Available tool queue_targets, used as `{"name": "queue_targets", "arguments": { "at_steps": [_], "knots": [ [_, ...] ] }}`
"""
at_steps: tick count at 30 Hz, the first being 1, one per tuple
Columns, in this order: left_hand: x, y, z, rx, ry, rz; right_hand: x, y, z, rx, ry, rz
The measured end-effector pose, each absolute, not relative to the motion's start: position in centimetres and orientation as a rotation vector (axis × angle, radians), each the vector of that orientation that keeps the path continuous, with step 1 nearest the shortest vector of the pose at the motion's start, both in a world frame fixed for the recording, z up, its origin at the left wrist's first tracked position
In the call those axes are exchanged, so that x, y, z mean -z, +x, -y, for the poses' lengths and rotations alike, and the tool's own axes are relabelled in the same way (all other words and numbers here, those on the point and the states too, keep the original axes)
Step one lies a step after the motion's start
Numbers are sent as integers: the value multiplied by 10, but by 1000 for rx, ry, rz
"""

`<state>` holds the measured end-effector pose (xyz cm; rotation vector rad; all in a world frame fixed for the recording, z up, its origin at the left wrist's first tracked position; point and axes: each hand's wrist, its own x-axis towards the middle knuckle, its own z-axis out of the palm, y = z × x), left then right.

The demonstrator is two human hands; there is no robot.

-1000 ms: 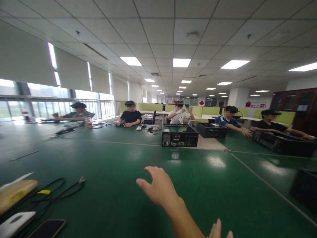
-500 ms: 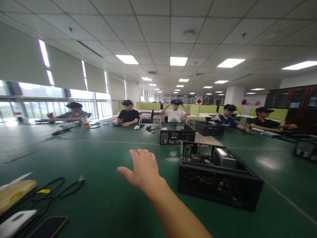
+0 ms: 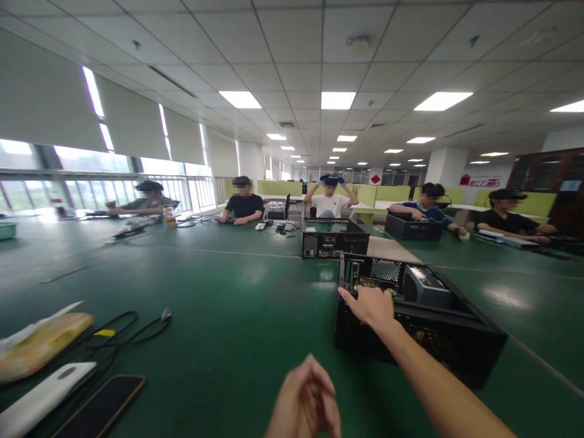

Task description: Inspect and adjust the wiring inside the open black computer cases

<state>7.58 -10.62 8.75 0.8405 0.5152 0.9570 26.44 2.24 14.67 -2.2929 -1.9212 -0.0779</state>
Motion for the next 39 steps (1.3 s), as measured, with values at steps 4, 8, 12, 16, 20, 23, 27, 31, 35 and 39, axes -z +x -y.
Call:
{"name": "queue_targets", "arguments": {
  "at_steps": [4,8,12,16,20,23,27,31,35,39],
  "knots": [
    [-160,40,28,-1271,1331,-625,-136,215,7,174,-2183,1930],
    [-217,58,-39,-1102,1996,-888,-152,162,36,-142,-1923,2139],
    [-209,97,-78,-799,2303,-1026,-178,178,20,-378,-1734,2434],
    [-169,109,-81,-435,2586,-1177,-158,233,-20,-411,-1884,2576],
    [-147,108,-71,85,2745,-1051,-119,251,-32,-329,-1953,2649],
    [-143,111,-65,389,2762,-925,-115,244,-33,-168,-2038,2697],
    [-148,112,-57,471,2797,-875,-134,250,-39,-144,-2091,2594],
    [-152,113,-56,440,2818,-833,-146,262,-45,-98,-2117,2482],
    [-158,118,-53,505,2771,-711,-139,253,-33,-409,-2131,2538],
    [-176,102,-21,477,2660,-490,-123,239,-9,-817,-2153,2545]
  ]
}}
